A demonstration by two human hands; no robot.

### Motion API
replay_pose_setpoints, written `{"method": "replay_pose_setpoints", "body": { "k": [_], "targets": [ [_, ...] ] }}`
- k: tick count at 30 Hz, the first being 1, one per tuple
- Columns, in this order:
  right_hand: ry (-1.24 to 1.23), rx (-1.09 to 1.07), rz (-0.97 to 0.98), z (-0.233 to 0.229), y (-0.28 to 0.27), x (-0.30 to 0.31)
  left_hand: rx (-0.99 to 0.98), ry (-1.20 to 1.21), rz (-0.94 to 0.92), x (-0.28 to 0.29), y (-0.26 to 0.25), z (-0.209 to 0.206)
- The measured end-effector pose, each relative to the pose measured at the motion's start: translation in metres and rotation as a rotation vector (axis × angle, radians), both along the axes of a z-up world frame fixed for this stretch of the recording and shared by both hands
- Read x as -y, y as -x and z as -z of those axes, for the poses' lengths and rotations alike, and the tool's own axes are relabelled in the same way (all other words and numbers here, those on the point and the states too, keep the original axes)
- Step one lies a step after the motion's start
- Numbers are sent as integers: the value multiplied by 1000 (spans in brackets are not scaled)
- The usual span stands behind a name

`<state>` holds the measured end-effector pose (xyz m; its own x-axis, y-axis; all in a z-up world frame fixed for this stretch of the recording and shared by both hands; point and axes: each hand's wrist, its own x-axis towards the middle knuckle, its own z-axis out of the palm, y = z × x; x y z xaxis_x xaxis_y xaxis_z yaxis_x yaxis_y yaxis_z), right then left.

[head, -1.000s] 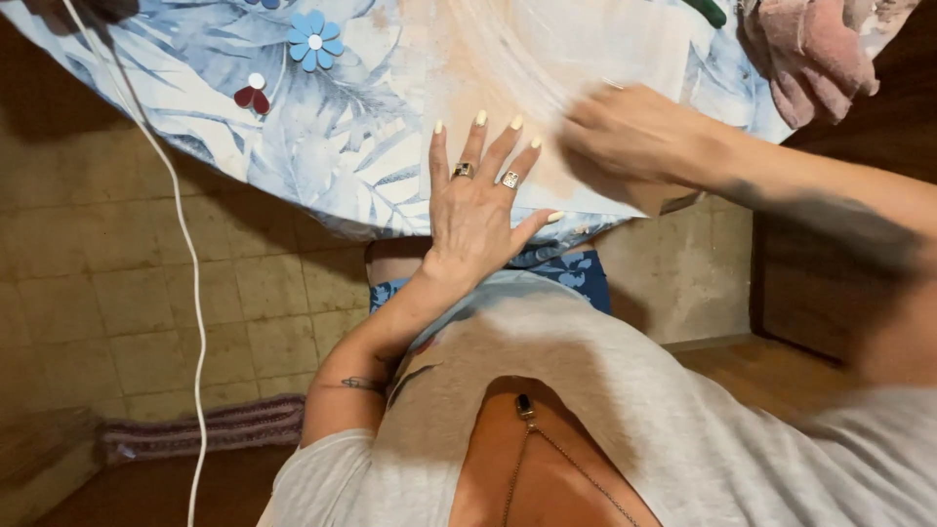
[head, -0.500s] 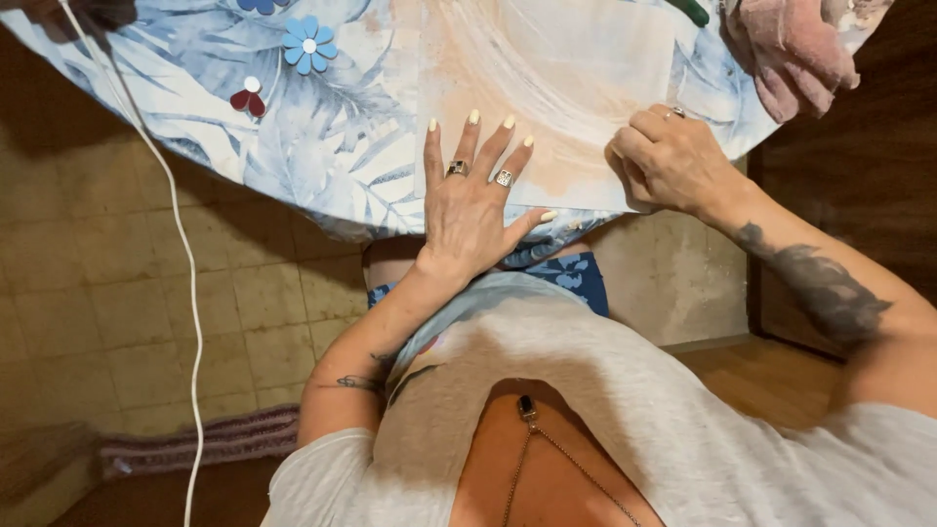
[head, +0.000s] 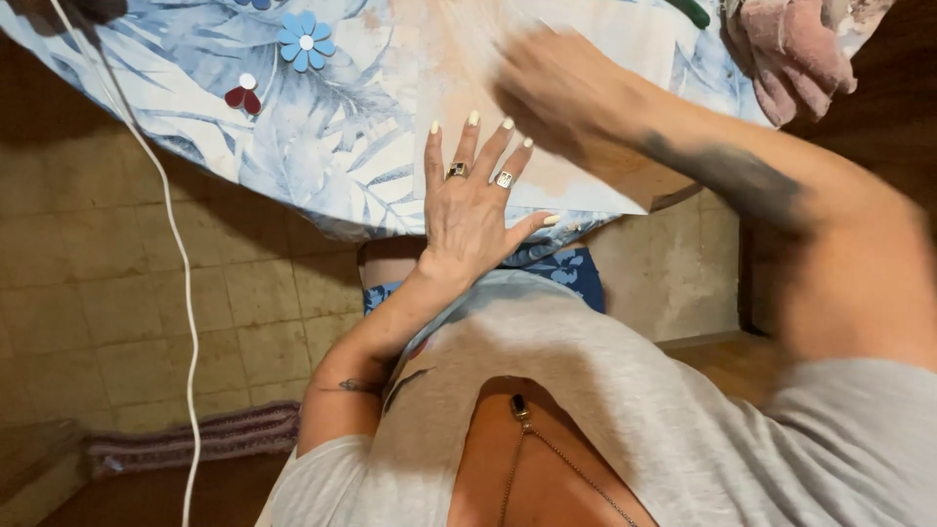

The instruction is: Sanding the edges of small mosaic tiles by rubbing them against a sheet of sandpaper on a table.

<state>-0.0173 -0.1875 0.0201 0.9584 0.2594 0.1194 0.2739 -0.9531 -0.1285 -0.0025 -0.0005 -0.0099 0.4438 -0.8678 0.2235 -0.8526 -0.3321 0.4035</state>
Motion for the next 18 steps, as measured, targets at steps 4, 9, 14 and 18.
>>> {"method": "replay_pose_setpoints", "body": {
  "k": [4, 9, 14, 18],
  "targets": [
    [264, -201, 29, 11, 101, 29, 33, 64, 27, -5, -4, -4],
    [229, 20, 203, 28, 120, 24, 29, 92, 40, -8, -4, -6],
    [184, 148, 213, 22, 73, 10, 34, 108, 34, -5, -7, -3],
    [-11, 37, 65, 3, -22, -6, 171, -16, 37, -4, -5, -7]
  ]
}}
